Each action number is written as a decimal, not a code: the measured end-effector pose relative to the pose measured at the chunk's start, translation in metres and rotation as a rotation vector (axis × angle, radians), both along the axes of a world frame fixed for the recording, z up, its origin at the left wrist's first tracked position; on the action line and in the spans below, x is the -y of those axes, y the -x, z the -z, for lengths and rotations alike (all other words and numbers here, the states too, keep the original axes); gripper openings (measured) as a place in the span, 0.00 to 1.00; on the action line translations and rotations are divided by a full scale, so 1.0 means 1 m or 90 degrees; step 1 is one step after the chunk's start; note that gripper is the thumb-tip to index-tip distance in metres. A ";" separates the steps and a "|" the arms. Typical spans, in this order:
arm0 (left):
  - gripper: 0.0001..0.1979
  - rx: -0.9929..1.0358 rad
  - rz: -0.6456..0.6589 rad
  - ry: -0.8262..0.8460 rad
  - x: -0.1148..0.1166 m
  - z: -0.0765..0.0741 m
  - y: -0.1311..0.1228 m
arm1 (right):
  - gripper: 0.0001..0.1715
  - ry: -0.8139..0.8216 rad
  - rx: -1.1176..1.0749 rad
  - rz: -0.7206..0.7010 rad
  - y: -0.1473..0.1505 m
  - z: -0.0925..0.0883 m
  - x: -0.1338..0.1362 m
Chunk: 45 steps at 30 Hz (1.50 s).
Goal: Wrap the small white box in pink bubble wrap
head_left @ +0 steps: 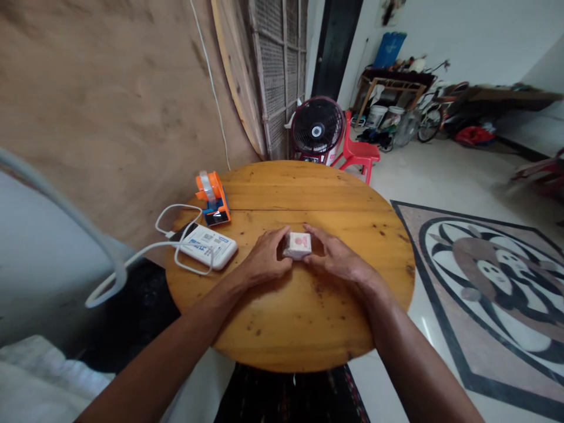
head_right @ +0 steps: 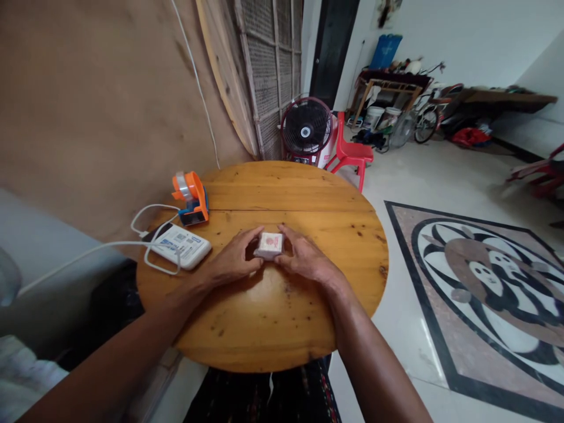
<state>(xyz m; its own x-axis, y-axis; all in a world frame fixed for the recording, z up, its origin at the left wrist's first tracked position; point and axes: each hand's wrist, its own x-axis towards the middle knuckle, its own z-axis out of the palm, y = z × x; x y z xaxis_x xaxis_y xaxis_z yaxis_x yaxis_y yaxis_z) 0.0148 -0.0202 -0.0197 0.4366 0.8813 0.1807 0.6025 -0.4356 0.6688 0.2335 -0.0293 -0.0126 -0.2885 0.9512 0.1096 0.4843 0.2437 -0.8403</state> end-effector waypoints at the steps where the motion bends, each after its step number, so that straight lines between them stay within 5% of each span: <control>1: 0.36 -0.008 0.005 0.003 0.000 -0.001 0.001 | 0.44 -0.006 -0.015 -0.006 0.000 -0.003 0.001; 7: 0.38 0.009 0.006 0.050 -0.002 -0.003 0.005 | 0.19 -0.172 -0.077 0.045 0.010 -0.017 0.004; 14: 0.34 0.051 0.011 0.033 -0.004 0.002 0.005 | 0.12 -0.259 0.025 0.016 0.022 -0.003 -0.002; 32: 0.41 0.096 0.003 0.068 -0.001 -0.005 0.002 | 0.12 -0.372 0.106 0.092 0.029 -0.003 -0.002; 38: 0.27 0.146 0.069 0.039 -0.004 -0.008 0.001 | 0.11 -0.378 0.078 0.056 0.030 -0.006 0.000; 45: 0.25 0.123 0.060 0.020 -0.012 -0.003 0.003 | 0.12 -0.348 0.100 0.021 0.030 -0.008 -0.005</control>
